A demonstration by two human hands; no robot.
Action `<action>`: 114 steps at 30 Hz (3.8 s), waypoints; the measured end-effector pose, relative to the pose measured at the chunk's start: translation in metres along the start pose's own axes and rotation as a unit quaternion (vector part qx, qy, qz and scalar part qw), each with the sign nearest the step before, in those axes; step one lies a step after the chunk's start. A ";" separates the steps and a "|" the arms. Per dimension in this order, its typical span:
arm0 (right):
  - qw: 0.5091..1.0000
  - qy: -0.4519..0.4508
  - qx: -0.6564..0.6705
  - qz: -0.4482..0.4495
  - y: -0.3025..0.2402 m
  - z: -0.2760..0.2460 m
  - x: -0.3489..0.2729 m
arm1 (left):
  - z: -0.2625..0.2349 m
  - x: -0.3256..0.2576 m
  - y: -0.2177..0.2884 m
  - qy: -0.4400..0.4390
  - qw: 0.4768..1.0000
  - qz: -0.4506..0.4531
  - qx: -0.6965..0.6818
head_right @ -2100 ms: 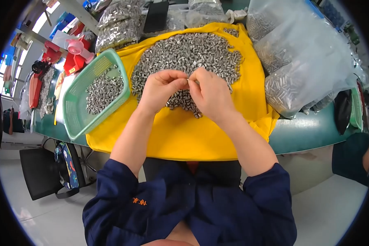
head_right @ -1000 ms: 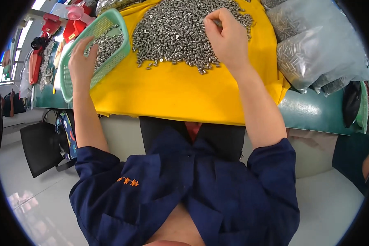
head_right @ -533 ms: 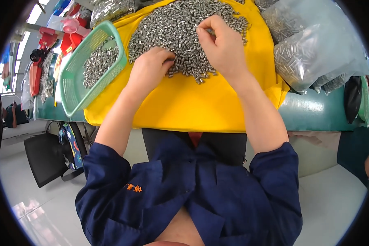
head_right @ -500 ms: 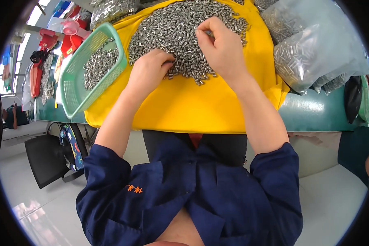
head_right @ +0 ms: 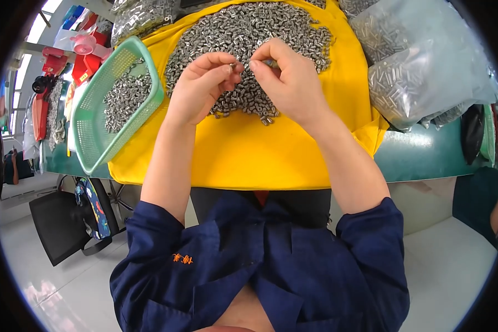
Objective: Sorting and inspecting small metal hardware components at a factory workbench.
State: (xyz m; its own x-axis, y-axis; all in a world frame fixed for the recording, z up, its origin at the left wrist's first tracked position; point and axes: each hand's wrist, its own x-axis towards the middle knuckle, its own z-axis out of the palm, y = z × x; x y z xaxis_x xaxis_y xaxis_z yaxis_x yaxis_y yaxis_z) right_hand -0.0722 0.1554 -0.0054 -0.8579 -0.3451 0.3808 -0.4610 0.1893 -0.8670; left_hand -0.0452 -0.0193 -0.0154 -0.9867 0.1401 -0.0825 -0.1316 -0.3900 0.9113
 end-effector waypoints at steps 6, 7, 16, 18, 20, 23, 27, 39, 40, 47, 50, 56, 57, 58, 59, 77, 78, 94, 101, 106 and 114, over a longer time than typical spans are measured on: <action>1.000 -0.017 -0.016 -0.005 0.000 0.001 -0.002 | 0.002 0.000 -0.004 0.001 0.998 -0.032 -0.049; 1.000 -0.016 -0.016 -0.005 0.001 0.000 -0.001 | 0.003 -0.001 -0.004 0.000 0.998 -0.032 -0.049; 0.999 -0.032 0.016 -0.011 0.001 0.000 -0.001 | 0.001 -0.002 -0.007 -0.035 0.999 -0.004 -0.025; 0.999 -0.038 0.006 -0.009 0.001 0.000 0.000 | 0.000 -0.002 -0.007 -0.034 0.999 0.000 -0.014; 0.999 -0.045 -0.002 -0.006 -0.001 0.000 0.000 | 0.001 -0.002 -0.007 -0.025 1.000 0.005 -0.011; 0.999 -0.049 -0.012 -0.004 -0.002 0.001 0.000 | 0.002 -0.002 -0.006 -0.015 1.000 0.009 -0.006; 0.999 -0.042 -0.011 -0.008 -0.002 0.001 -0.001 | 0.002 -0.003 -0.006 -0.022 1.000 0.008 -0.004; 0.992 -0.043 -0.111 -0.049 -0.006 0.007 -0.007 | 0.007 -0.006 -0.007 0.021 0.994 0.046 0.099; 0.991 -0.043 -0.114 -0.050 -0.005 0.008 -0.006 | 0.006 -0.005 -0.007 0.019 0.994 0.048 0.098; 0.967 -0.037 -0.207 -0.146 0.010 0.011 0.000 | 0.012 -0.003 -0.003 0.068 0.873 0.160 0.455; 0.968 -0.027 -0.207 -0.136 0.006 0.008 0.001 | 0.016 -0.002 0.000 0.071 0.843 0.203 0.493; 0.987 -0.040 -0.145 -0.048 0.002 0.000 -0.006 | -0.007 0.000 -0.007 0.125 0.917 0.116 0.360; 0.988 -0.035 -0.135 -0.062 0.002 0.010 -0.005 | -0.012 -0.006 -0.006 0.134 0.924 0.142 0.327; 0.988 -0.018 -0.126 -0.085 0.003 0.014 -0.006 | -0.010 -0.009 -0.004 0.116 0.886 0.218 0.393; 0.990 -0.017 -0.110 -0.086 0.003 0.013 -0.007 | -0.009 -0.010 -0.005 0.101 0.889 0.224 0.386; 0.997 -0.043 -0.056 -0.042 -0.005 0.005 -0.005 | 0.002 -0.008 -0.011 0.032 0.997 0.052 0.055; 0.993 -0.034 -0.097 -0.061 -0.005 0.006 -0.005 | 0.002 -0.009 -0.012 0.035 0.993 0.071 0.087; 0.996 -0.032 -0.076 -0.031 -0.005 0.009 -0.005 | 0.006 -0.009 -0.005 0.022 0.995 0.060 0.070; 0.992 -0.038 -0.101 -0.065 -0.006 0.010 -0.008 | 0.007 -0.008 -0.008 0.029 0.991 0.083 0.103; 0.997 -0.018 -0.061 -0.052 -0.009 0.015 -0.008 | 0.006 -0.011 0.001 0.060 0.980 0.113 0.150; 0.997 0.067 -0.020 -0.035 -0.003 0.003 0.000 | -0.071 -0.075 0.075 0.334 0.814 0.280 0.383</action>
State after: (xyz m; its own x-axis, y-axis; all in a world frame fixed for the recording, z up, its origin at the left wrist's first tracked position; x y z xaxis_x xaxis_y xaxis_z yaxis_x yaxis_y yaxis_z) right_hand -0.0707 0.1521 -0.0038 -0.8452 -0.2332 0.4810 -0.5264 0.2065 -0.8248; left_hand 0.0119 -0.1238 0.0300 -0.7367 -0.4913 0.4647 0.2021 0.4959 0.8445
